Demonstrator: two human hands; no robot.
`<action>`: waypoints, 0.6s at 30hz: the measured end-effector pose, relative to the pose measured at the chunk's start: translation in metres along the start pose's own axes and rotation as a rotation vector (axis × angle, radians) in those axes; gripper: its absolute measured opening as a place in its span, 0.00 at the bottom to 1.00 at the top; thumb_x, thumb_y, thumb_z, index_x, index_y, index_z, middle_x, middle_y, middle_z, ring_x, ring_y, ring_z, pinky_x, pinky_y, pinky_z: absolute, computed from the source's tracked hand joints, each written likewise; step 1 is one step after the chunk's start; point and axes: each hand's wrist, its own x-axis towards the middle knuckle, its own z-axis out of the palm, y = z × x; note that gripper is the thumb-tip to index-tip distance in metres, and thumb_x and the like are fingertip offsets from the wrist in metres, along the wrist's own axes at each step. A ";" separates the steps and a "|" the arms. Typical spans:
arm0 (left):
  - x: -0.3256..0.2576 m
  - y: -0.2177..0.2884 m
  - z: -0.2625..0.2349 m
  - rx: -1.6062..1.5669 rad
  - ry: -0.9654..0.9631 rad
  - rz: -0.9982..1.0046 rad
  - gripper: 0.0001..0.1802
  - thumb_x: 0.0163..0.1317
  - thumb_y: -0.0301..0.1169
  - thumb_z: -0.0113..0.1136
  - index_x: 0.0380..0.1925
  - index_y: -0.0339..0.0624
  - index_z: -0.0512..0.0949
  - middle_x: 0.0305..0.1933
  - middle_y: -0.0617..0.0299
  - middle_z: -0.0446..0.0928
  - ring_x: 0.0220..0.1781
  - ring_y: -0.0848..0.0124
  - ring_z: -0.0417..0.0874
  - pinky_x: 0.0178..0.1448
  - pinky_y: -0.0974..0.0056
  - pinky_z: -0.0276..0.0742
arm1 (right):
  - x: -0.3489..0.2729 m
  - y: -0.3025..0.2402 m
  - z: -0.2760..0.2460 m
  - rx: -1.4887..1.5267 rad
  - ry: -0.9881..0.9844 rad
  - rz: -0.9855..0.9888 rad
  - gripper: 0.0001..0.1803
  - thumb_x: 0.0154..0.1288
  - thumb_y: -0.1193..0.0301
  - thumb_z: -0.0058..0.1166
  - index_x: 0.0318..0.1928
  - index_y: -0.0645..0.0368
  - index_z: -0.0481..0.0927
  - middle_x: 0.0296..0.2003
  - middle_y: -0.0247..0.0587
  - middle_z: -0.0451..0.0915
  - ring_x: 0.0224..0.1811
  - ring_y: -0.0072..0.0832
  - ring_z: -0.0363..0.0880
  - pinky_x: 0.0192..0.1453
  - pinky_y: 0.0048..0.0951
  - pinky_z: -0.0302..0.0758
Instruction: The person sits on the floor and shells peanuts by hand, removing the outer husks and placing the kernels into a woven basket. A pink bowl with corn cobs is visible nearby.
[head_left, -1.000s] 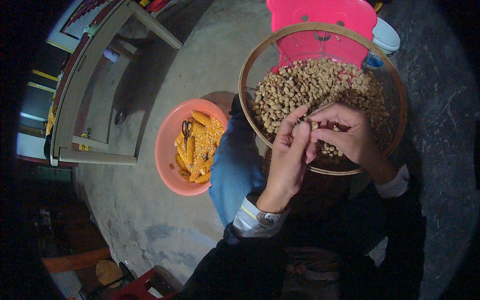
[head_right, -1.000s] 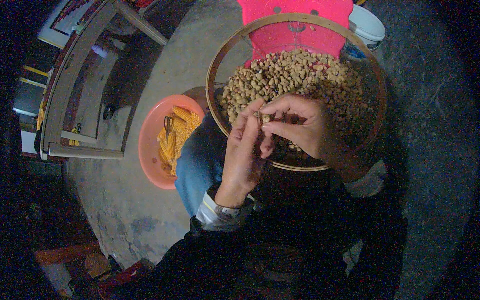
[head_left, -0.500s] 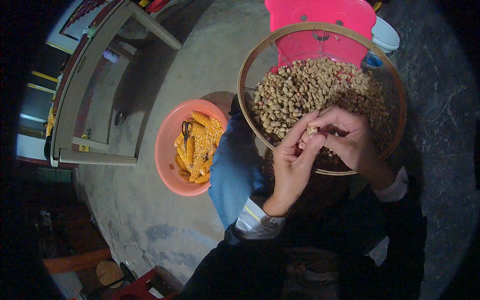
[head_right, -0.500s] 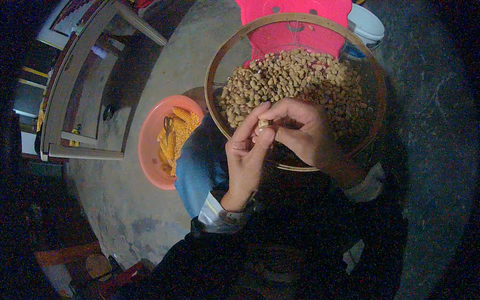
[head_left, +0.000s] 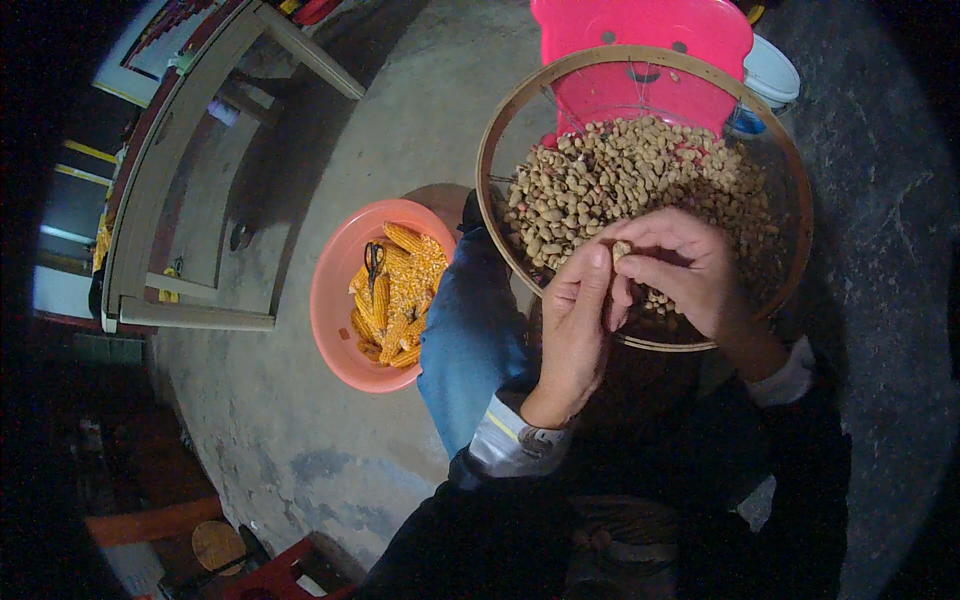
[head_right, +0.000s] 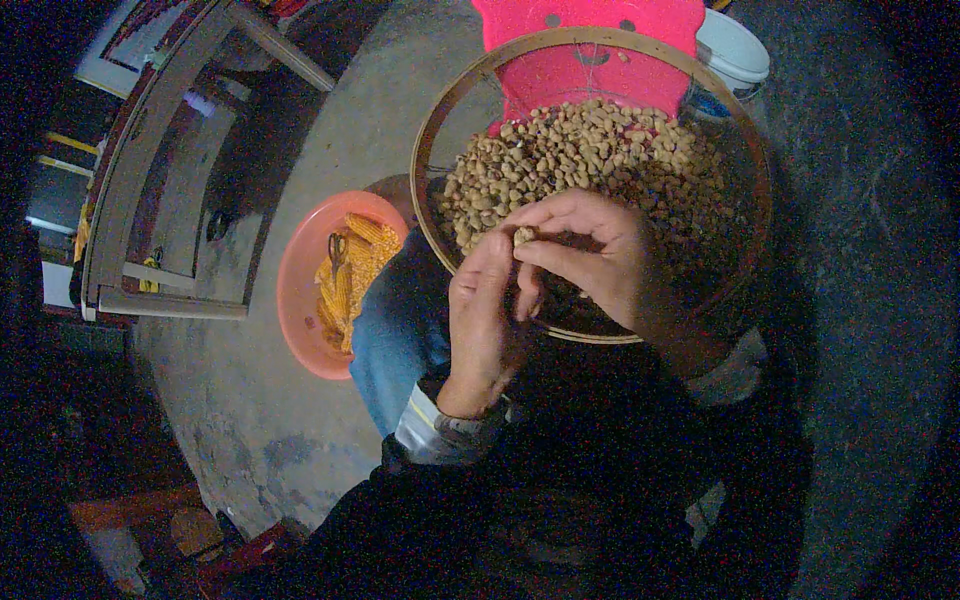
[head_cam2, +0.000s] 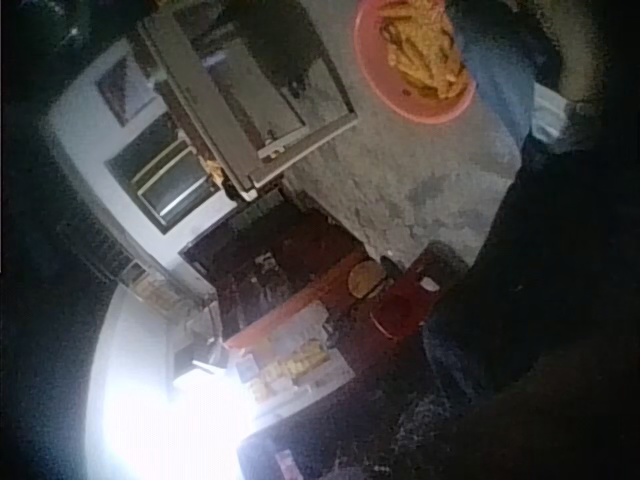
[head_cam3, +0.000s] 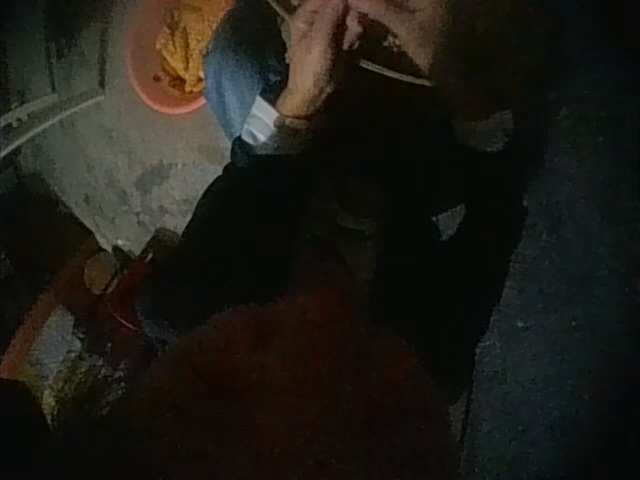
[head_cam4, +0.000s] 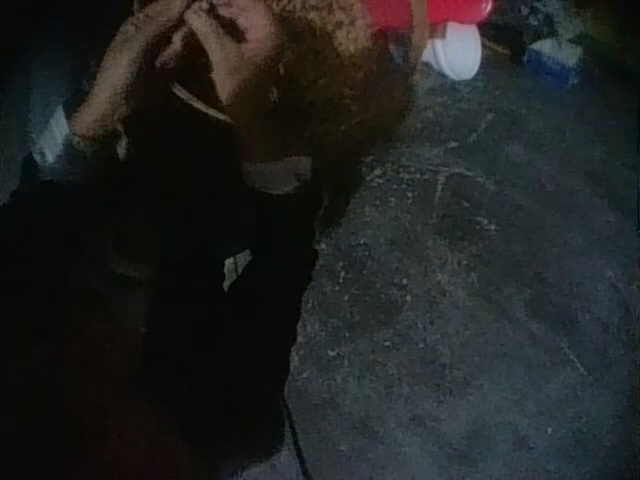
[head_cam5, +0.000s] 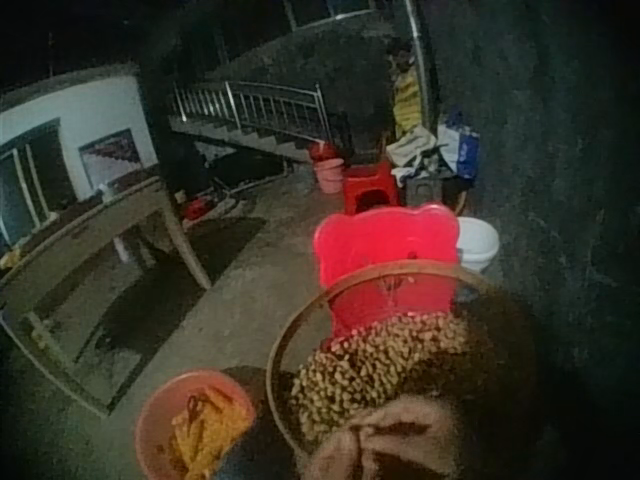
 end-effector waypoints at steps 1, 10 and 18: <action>0.000 0.000 0.000 0.031 0.013 -0.009 0.20 0.71 0.39 0.45 0.55 0.39 0.72 0.20 0.74 0.65 0.19 0.86 0.58 0.24 0.79 0.53 | 0.001 0.000 0.000 -0.045 0.009 -0.039 0.11 0.59 0.78 0.57 0.43 0.66 0.77 0.36 0.38 0.80 0.36 0.21 0.79 0.41 0.22 0.76; 0.002 0.002 -0.004 0.010 -0.027 -0.028 0.18 0.69 0.34 0.50 0.56 0.38 0.71 0.30 0.73 0.73 0.24 0.87 0.64 0.27 0.80 0.60 | -0.001 0.000 -0.007 -0.083 -0.065 0.007 0.13 0.58 0.78 0.57 0.45 0.64 0.76 0.37 0.37 0.80 0.40 0.21 0.78 0.45 0.23 0.75; 0.000 0.000 0.003 0.194 -0.044 0.136 0.23 0.61 0.22 0.59 0.57 0.35 0.69 0.39 0.70 0.75 0.38 0.85 0.71 0.44 0.79 0.68 | -0.007 -0.002 -0.004 -0.142 -0.024 -0.028 0.11 0.60 0.76 0.55 0.44 0.63 0.76 0.39 0.36 0.79 0.40 0.20 0.77 0.47 0.24 0.73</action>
